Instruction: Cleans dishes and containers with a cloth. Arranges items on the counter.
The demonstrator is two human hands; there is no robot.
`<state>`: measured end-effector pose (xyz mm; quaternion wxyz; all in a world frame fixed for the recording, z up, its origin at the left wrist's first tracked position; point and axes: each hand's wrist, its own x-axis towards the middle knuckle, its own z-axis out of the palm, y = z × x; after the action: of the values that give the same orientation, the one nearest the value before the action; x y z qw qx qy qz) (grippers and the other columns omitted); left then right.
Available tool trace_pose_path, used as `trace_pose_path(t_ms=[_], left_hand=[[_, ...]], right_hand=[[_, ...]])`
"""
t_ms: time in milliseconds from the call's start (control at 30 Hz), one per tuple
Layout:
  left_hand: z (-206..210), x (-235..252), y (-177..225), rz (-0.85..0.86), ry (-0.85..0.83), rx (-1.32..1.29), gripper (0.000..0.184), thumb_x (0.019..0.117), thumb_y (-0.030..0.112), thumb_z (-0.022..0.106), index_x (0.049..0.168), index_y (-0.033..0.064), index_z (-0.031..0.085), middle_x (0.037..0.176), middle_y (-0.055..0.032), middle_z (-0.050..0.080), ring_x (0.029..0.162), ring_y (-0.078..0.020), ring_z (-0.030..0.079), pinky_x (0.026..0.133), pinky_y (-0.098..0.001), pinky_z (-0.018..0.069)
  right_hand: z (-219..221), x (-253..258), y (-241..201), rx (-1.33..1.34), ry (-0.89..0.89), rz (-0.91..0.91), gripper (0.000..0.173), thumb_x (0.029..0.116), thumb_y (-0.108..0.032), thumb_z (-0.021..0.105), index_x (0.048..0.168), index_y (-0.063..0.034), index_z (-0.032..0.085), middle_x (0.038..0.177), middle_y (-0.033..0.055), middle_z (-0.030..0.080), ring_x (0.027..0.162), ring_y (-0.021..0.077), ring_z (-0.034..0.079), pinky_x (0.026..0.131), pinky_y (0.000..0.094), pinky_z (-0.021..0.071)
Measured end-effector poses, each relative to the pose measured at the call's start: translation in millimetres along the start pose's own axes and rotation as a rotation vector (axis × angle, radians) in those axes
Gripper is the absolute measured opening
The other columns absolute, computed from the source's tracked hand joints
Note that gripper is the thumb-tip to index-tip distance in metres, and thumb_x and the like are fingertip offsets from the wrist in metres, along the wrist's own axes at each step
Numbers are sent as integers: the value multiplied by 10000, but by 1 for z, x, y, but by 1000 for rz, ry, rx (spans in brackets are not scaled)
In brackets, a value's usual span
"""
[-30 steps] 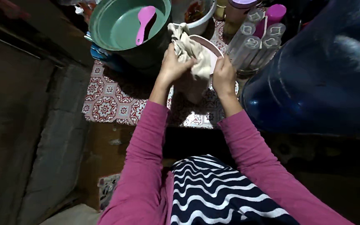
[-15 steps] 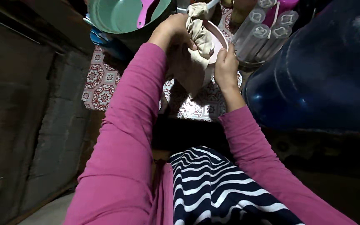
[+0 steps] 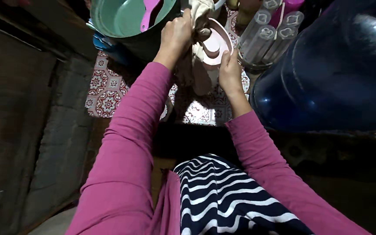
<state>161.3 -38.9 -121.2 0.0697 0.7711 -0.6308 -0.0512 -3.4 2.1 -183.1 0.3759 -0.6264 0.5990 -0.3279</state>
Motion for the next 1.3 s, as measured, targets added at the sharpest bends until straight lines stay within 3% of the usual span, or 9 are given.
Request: trace_pose_path(t_ms=[100, 200, 300, 433, 633, 967, 1100, 1200, 1300], left_hand=[[-15, -1, 4, 30, 121, -74, 534, 950, 97, 589, 1470, 27, 495, 1416, -238, 578, 1301, -444, 564, 1027, -662, 441], [-31, -5, 23, 42, 5, -41, 676, 891, 419, 714, 1452, 79, 551, 1603, -209, 361, 1456, -473, 339, 1066, -712, 347], [-19, 2, 37, -40, -263, -7, 1124, 766, 665, 761, 1657, 276, 196, 1719, -195, 18, 1522, -559, 73, 1027, -852, 233], [-6, 18, 49, -163, -381, -140, 1189, 745, 596, 817, 1658, 343, 100, 1624, -339, 200, 1361, -555, 412, 985, -737, 403], [6, 41, 58, -249, -338, -247, 968, 755, 429, 833, 1572, 190, 373, 1492, -287, 447, 1332, -443, 496, 1012, -652, 448], [-3, 37, 58, -112, -290, 36, 467, 1046, 331, 480, 1406, 49, 572, 1410, -258, 574, 1335, -469, 516, 995, -730, 398], [-4, 37, 48, -45, -348, -41, 620, 1018, 401, 548, 1543, 96, 423, 1452, -276, 529, 1355, -476, 491, 1030, -734, 377], [-5, 30, 51, -98, -364, -28, 1007, 810, 551, 792, 1626, 252, 281, 1590, -279, 349, 1372, -513, 441, 1018, -737, 386], [-1, 33, 54, -94, -359, -26, 1063, 731, 504, 877, 1604, 292, 309, 1627, -255, 283, 1341, -507, 466, 974, -731, 420]], right_hand=[[0, 1, 2, 11, 8, 1, 506, 1145, -316, 254, 1529, -3, 359, 1181, 226, 687, 1103, 318, 690, 973, 468, 524], [0, 0, 1, -4, -1, 10, 443, 1129, -213, 343, 1521, -8, 355, 1189, 235, 685, 1113, 343, 688, 968, 492, 526], [-5, -2, -4, 12, -48, 70, 501, 1048, -79, 468, 1523, 32, 356, 1322, 250, 635, 1265, 349, 617, 1079, 492, 475], [-7, -1, -4, -50, -60, 55, 521, 1133, -276, 264, 1090, 94, 629, 1063, 241, 676, 1064, 320, 669, 927, 486, 507], [0, 2, 0, 40, -24, 45, 481, 1136, -285, 287, 1499, 18, 377, 1176, 222, 682, 1128, 312, 677, 984, 467, 522], [-2, 3, 5, 110, -66, 7, 507, 1142, -323, 279, 1540, -15, 336, 1180, 236, 674, 1061, 321, 692, 938, 486, 536], [-5, 3, 11, 148, -161, -4, 565, 1142, -378, 234, 1581, -22, 249, 1259, 248, 640, 1056, 330, 692, 919, 496, 550], [-8, 6, 13, 150, -229, 15, 602, 1137, -419, 233, 1425, 73, 425, 1182, 268, 640, 1052, 345, 673, 930, 511, 528], [-11, 10, 23, 208, -284, -36, 642, 1045, -463, 545, 1413, 58, 475, 1255, 243, 631, 1155, 301, 638, 1006, 493, 505]])
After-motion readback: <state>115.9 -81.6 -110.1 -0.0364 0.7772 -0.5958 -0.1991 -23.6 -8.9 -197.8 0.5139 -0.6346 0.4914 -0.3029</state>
